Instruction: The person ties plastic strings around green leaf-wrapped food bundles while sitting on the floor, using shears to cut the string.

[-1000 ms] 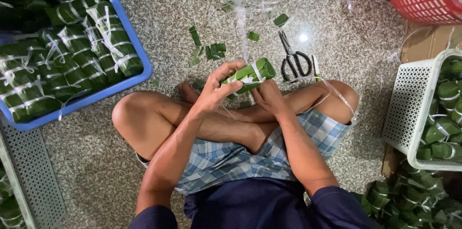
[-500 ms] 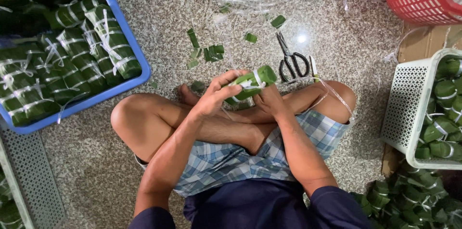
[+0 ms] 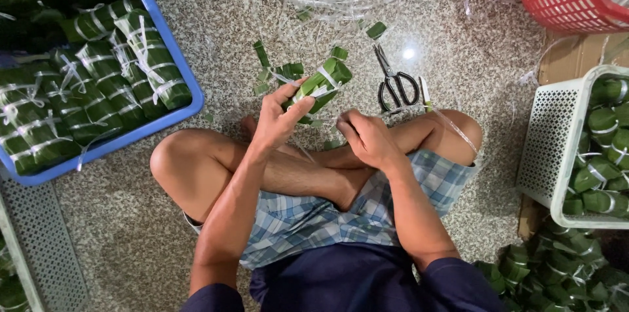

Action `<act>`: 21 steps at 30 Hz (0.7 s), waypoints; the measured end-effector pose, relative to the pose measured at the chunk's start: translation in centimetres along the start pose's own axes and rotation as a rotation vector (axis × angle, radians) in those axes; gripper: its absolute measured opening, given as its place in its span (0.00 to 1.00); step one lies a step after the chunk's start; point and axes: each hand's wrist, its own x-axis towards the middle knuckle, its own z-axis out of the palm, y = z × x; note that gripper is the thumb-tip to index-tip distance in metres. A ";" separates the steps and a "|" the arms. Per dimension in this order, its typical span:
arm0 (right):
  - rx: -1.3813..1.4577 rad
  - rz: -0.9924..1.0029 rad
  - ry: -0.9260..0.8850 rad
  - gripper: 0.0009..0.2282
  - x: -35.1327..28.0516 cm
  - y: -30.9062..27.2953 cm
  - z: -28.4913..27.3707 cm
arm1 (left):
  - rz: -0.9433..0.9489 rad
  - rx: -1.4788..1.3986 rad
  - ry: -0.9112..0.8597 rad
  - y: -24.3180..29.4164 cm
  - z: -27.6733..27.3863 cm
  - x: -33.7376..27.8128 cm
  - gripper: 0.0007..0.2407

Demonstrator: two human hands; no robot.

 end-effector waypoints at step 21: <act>0.791 0.062 -0.094 0.06 4.4 -0.6 -0.7 | -0.206 -0.272 -0.175 1.5 -0.1 -0.7 0.10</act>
